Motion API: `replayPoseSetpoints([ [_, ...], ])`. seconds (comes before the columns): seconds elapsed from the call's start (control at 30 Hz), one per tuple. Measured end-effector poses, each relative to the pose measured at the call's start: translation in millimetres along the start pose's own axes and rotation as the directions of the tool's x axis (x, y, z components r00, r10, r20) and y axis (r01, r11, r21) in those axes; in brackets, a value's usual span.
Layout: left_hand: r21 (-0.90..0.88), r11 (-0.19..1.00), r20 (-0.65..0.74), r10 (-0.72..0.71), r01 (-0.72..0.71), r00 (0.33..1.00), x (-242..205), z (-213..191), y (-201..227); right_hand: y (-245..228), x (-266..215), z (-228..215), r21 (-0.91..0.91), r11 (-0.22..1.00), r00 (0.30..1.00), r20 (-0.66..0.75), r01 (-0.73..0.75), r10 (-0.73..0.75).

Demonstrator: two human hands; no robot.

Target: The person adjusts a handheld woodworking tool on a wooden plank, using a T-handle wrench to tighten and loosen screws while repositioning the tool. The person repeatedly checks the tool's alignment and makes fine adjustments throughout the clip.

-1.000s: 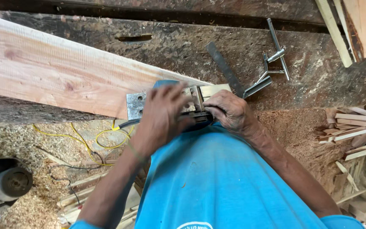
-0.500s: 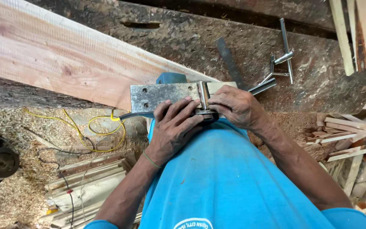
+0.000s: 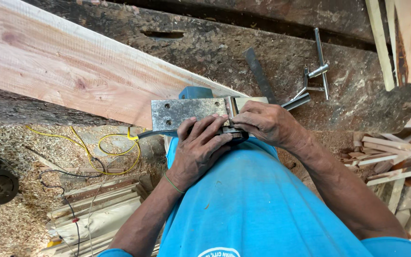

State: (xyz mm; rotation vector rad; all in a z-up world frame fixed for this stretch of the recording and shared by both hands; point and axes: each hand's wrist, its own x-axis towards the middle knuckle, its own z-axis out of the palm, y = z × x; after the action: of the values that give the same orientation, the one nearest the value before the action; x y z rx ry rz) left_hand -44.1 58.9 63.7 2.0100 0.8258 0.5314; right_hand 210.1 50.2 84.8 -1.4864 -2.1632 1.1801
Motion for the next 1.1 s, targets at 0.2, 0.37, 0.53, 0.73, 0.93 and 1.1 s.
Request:
replayPoseSetpoints([
  [0.2,0.018,1.000,-0.007,0.007,-0.007,1.000,0.6,-0.1,0.4,-2.9,4.5,-4.8,-0.021,1.000,1.000,0.030,0.009,-0.008],
  [0.37,0.021,1.000,-0.002,0.008,-0.008,1.000,2.6,0.3,0.0,4.9,4.8,-6.3,-0.007,0.999,0.999,0.031,0.039,-0.038],
  [0.53,0.034,0.999,0.022,0.001,-0.002,1.000,2.8,-1.2,3.0,12.9,-0.3,-1.7,-0.008,0.999,0.999,0.036,0.036,-0.035],
  [0.73,0.044,0.999,0.035,0.004,-0.006,0.999,1.7,1.1,3.0,17.2,-2.4,-0.2,0.147,0.989,0.999,0.027,-0.020,0.016],
  [0.93,0.038,0.999,0.033,0.000,-0.001,0.999,2.5,5.1,4.3,14.4,6.4,-4.0,0.109,0.994,0.998,0.066,-0.024,0.017],
  [1.1,0.055,0.998,0.035,-0.002,0.000,0.999,1.8,6.2,2.6,14.4,7.3,-7.7,0.078,0.997,0.992,0.127,-0.013,0.003],
])
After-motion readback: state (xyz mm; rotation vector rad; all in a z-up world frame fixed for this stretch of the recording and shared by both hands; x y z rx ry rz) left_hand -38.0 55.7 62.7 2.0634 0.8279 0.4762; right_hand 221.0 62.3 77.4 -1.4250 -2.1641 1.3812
